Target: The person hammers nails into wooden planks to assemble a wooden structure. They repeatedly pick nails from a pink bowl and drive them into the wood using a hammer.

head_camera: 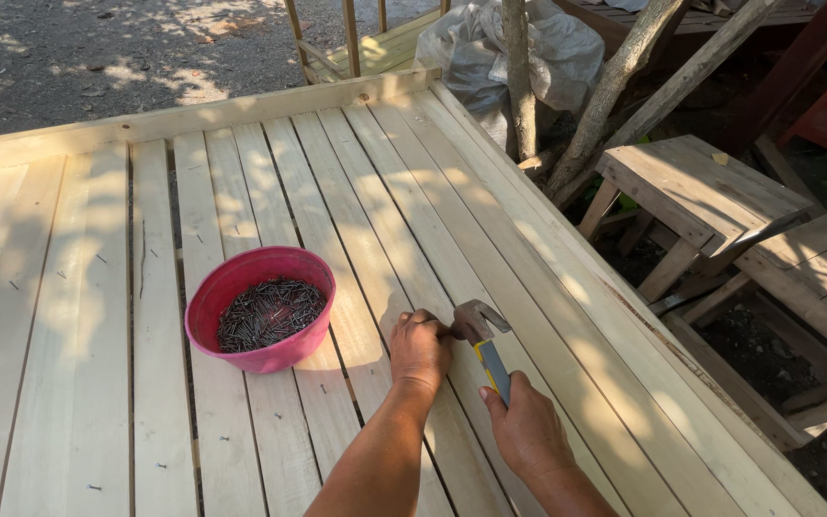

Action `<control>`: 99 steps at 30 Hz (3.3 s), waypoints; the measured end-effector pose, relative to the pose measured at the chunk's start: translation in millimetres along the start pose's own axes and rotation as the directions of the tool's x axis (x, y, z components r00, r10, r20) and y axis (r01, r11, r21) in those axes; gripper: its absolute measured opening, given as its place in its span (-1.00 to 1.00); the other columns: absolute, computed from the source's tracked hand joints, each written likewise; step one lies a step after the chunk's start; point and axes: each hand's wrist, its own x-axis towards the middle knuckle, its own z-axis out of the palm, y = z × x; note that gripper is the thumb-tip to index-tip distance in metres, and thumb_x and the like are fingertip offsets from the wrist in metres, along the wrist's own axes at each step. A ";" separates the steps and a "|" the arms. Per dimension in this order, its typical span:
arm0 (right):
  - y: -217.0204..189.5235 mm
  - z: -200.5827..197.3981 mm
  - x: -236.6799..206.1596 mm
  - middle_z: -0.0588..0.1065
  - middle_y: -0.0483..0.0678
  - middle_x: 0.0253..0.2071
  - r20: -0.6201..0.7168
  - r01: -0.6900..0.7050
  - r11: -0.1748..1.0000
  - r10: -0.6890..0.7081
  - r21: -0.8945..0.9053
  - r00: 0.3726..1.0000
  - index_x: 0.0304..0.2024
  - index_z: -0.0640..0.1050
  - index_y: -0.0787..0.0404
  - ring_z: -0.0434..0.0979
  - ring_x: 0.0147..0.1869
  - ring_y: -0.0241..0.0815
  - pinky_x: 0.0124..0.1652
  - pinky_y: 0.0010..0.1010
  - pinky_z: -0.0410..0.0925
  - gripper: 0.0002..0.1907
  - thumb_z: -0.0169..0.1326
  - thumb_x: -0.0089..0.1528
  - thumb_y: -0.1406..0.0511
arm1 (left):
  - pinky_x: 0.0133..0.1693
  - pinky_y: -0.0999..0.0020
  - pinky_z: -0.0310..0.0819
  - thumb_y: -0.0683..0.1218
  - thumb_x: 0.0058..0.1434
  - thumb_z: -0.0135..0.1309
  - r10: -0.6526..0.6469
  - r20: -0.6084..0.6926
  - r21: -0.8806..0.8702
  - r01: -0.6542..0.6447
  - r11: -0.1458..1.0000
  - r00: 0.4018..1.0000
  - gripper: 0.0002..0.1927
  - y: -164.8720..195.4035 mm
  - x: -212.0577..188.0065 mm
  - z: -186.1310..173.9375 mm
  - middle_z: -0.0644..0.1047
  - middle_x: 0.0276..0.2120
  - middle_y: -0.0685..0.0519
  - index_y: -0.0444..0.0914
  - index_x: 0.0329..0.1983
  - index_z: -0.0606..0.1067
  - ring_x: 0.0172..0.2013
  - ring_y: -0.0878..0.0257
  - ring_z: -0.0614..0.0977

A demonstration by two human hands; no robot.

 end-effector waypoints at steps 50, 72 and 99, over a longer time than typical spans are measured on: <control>19.8 8.1 27.5 0.60 0.20 -0.16 -0.081 -0.133 0.991 0.133 0.010 0.988 -0.13 0.46 0.24 0.61 -0.01 0.24 0.00 0.08 0.41 -0.55 0.00 0.32 -0.03 | 0.16 0.24 0.38 -0.13 0.08 0.26 0.243 0.053 0.116 -0.248 0.962 0.969 -0.92 -16.8 24.5 19.1 0.65 -0.18 0.13 -0.14 -0.36 0.70 0.02 0.16 0.55; 23.6 11.5 28.6 0.60 0.22 -0.16 -0.089 -0.114 0.993 0.113 -0.010 0.990 -0.13 0.47 0.26 0.62 -0.01 0.25 -0.01 0.10 0.42 -0.52 -0.01 0.33 -0.04 | 0.09 0.23 0.49 -0.04 0.16 0.26 -0.053 0.320 -0.098 0.089 0.991 0.946 -0.81 -19.0 31.8 -10.3 0.61 -0.07 0.03 -0.11 -0.15 0.69 0.00 0.06 0.61; 34.9 15.8 36.4 0.60 0.23 -0.24 -0.071 -0.078 0.997 0.079 0.022 0.994 -0.17 0.46 0.27 0.64 -0.09 0.25 -0.04 0.08 0.42 -0.52 0.00 0.32 -0.04 | 0.20 0.25 0.26 -0.07 0.19 0.20 0.186 0.065 0.098 -0.192 0.977 0.980 -0.90 -11.4 5.4 15.8 0.61 -0.18 0.14 -0.10 -0.32 0.71 0.06 0.17 0.49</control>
